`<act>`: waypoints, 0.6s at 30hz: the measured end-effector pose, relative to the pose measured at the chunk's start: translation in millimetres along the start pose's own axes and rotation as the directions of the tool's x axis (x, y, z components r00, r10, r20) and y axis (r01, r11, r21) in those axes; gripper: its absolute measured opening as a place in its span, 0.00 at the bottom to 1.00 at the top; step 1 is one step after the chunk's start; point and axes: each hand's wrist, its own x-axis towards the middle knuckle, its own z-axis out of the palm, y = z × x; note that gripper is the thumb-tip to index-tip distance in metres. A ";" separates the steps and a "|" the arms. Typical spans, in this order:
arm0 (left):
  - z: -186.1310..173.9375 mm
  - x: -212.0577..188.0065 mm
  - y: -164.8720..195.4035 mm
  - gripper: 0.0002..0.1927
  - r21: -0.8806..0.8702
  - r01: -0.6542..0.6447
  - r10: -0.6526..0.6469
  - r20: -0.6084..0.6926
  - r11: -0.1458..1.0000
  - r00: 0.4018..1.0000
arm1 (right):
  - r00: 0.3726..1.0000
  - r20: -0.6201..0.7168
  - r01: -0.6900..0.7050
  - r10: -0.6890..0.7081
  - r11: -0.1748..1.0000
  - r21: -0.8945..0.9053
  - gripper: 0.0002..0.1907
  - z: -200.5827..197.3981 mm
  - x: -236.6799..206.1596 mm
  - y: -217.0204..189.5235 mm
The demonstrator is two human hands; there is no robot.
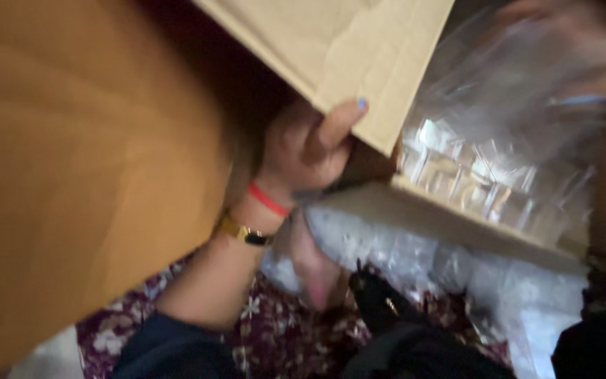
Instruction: The person sits on the floor and wraps clear plastic containers in thin plastic bags, then places the wrapped containers into cardboard boxes. They repeatedly take a container, bag it, and set it aside or into a box, working through a pile of containers and bags.
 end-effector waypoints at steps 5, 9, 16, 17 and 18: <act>3.8 -0.6 -0.2 0.31 0.027 0.018 -0.018 -0.026 0.999 0.999 | 0.955 -0.275 0.195 -0.116 0.939 0.282 0.52 97.5 -130.7 1.6; 4.2 3.6 1.4 0.32 -0.018 -0.007 0.006 -0.082 1.000 0.997 | 0.951 -0.310 0.228 0.013 0.650 0.725 0.49 243.6 -173.8 66.3; 1.5 4.8 5.8 0.31 -0.025 0.049 -0.050 -0.046 0.998 0.998 | 0.858 -0.371 0.262 0.356 0.319 0.911 0.44 355.1 -100.6 179.6; 0.5 4.5 5.1 0.32 -0.015 0.040 -0.040 -0.048 0.999 0.998 | 0.819 -0.442 0.259 0.365 0.452 0.853 0.44 354.2 -85.2 194.0; -0.4 4.0 4.6 0.32 -0.005 0.031 -0.032 -0.048 0.999 0.998 | 0.779 -0.513 0.246 0.361 0.576 0.780 0.44 353.0 -71.3 207.5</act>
